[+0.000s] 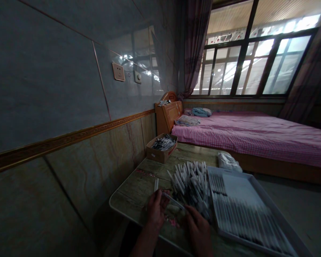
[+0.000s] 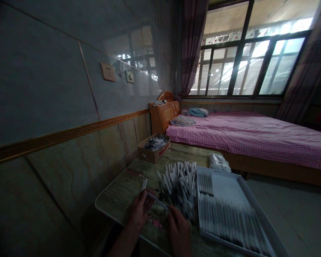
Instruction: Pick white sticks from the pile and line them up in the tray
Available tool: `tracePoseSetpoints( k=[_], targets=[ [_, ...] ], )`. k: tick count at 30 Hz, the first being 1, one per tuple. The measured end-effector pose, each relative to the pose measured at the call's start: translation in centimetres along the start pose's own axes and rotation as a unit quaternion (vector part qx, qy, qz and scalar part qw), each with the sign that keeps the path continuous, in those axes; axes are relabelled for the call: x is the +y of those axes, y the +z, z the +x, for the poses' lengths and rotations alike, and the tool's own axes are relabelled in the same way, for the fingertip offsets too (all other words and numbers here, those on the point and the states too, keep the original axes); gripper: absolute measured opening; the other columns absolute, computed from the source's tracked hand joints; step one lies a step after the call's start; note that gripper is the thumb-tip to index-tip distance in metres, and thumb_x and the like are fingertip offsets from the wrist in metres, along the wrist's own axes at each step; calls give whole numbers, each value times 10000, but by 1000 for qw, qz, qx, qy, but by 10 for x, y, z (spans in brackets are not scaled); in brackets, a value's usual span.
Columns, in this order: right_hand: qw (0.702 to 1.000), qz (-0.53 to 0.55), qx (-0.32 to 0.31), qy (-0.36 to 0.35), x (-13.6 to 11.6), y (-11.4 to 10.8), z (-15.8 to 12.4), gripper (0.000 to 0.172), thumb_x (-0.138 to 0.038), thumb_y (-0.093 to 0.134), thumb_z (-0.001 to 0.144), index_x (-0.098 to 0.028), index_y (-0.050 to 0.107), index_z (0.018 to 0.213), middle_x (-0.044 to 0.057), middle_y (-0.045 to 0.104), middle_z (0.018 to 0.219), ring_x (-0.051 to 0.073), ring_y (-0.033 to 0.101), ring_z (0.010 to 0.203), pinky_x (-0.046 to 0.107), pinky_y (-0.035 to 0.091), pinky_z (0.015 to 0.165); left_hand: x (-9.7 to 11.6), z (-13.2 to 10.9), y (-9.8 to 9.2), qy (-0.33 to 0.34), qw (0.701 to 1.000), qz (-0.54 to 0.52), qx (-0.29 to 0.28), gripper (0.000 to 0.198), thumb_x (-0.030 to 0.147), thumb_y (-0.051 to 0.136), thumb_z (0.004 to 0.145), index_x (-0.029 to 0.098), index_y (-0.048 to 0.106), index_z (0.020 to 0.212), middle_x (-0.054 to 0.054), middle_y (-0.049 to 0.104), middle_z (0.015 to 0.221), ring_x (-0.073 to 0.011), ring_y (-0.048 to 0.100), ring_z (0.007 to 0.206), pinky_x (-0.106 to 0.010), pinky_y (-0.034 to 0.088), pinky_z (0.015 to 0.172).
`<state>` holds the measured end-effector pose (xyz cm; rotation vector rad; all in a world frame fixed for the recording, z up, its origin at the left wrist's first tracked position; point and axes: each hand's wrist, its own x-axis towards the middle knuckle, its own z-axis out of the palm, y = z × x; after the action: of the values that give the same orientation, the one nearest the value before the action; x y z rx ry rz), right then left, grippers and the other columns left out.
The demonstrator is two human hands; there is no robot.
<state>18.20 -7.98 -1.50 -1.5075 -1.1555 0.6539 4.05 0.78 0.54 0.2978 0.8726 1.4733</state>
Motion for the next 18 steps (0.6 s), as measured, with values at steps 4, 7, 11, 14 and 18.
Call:
tracePoseSetpoints(
  k=[4,7,11,14,18],
  targets=[
    [1000,-8,0,-10,4,2,-2,410,-498,515,819,-250,779,1010,46,774,1010,240,718,935,295,541,844,-1,1,-1,7,1000,5,2,87,125,699,820,157,675,743,-36,757,687,-150,740,622,-231,606,601],
    [1000,-10,14,-7,6,2,-2,439,-535,511,816,-242,781,999,56,774,1011,242,721,933,300,549,836,-2,2,-4,11,1000,10,-17,81,170,760,768,166,680,755,-30,760,698,-169,750,662,-258,615,642],
    [1000,-19,12,-8,9,0,-1,419,-534,543,820,-246,780,1011,52,772,1033,240,722,948,291,556,829,-6,4,-7,17,999,10,-34,165,214,819,689,186,674,763,-20,764,709,-201,760,713,-295,619,684],
    [1000,-13,19,-21,11,-1,-1,400,-526,565,818,-253,782,1014,51,776,1015,242,727,934,285,565,811,-8,5,-8,20,999,20,-30,211,236,835,656,200,663,773,-10,760,706,-217,762,721,-313,616,675],
    [999,-14,3,-49,13,0,0,355,-480,560,834,-275,777,1026,38,769,1050,232,722,967,288,562,845,-9,5,-9,21,998,38,-34,220,260,827,659,215,652,786,-8,761,710,-222,763,734,-330,613,698]
  ],
)
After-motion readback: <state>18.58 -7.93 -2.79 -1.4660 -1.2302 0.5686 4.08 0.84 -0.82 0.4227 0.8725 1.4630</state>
